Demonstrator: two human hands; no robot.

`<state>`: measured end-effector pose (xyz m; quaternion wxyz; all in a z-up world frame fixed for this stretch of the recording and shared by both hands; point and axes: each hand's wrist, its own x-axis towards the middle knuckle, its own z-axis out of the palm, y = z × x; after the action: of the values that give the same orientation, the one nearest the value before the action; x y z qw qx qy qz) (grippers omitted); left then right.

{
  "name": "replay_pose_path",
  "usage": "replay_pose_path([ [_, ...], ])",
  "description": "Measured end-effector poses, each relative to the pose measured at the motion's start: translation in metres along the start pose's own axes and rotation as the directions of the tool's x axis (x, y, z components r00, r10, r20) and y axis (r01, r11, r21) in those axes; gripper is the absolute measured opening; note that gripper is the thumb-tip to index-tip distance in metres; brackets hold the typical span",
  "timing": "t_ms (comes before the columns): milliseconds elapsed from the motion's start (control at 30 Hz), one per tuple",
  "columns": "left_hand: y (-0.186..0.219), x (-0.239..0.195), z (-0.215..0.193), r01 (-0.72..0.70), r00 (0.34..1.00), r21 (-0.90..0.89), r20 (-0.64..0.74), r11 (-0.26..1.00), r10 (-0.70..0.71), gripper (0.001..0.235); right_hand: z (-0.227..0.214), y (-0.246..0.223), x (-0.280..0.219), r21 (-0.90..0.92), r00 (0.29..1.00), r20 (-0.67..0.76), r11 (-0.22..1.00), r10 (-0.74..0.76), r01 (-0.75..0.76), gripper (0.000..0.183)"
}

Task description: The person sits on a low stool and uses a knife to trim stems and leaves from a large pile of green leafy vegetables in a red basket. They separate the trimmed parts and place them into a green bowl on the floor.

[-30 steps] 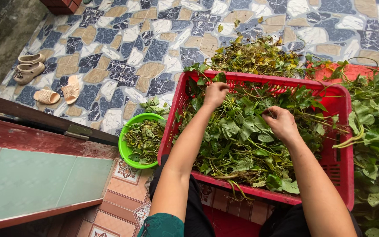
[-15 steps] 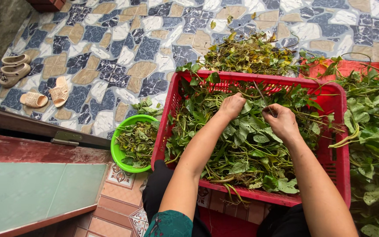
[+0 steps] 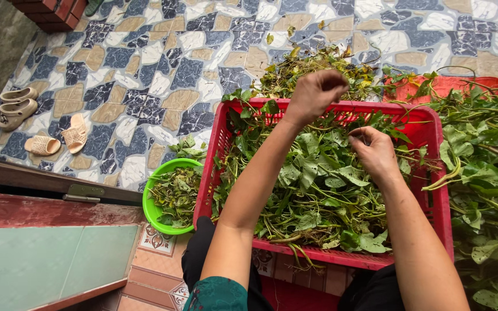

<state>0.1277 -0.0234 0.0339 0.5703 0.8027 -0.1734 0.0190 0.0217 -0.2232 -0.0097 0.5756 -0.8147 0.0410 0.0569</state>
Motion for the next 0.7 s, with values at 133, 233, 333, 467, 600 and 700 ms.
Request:
replay_pose_path([
  [133, 0.035, 0.015, -0.011, -0.294, 0.953, -0.597, -0.12, 0.746, 0.28, 0.014, -0.016, -0.009, -0.002, 0.259, 0.995, -0.084, 0.966, 0.045, -0.022, 0.009],
  [233, -0.005, 0.045, -0.009, -0.295, 0.955, -0.76, -0.215, 0.579, 0.204, 0.02, -0.026, -0.011, -0.002, 0.367, 0.992, -0.118, 0.93, 0.041, 0.005, 0.007],
  [333, -0.077, 0.046, 0.022, 0.552, 0.833, 0.372, -0.266, 0.746, -0.484, 0.081, -0.026, -0.007, -0.007, 0.389, 0.993, -0.119, 0.921, 0.027, 0.021, 0.006],
  [467, -0.126, 0.021, 0.032, 0.471, 0.859, 0.455, -0.431, 0.756, -0.277, 0.062, -0.029, -0.004, -0.003, 0.353, 0.994, -0.11, 0.935, 0.03, 0.01, 0.006],
  [600, -0.122, 0.025, 0.015, 0.451, 0.849, 0.211, -0.402, 0.867, -0.344, 0.047, -0.026, -0.003, 0.0, 0.312, 0.991, -0.13, 0.949, 0.006, 0.035, 0.007],
  [700, -0.129, 0.032, 0.01, 0.356, 0.886, -0.01, -0.314, 0.934, -0.341, 0.041, -0.022, -0.002, 0.0, 0.298, 0.993, -0.114, 0.954, -0.005, 0.039, 0.009],
])
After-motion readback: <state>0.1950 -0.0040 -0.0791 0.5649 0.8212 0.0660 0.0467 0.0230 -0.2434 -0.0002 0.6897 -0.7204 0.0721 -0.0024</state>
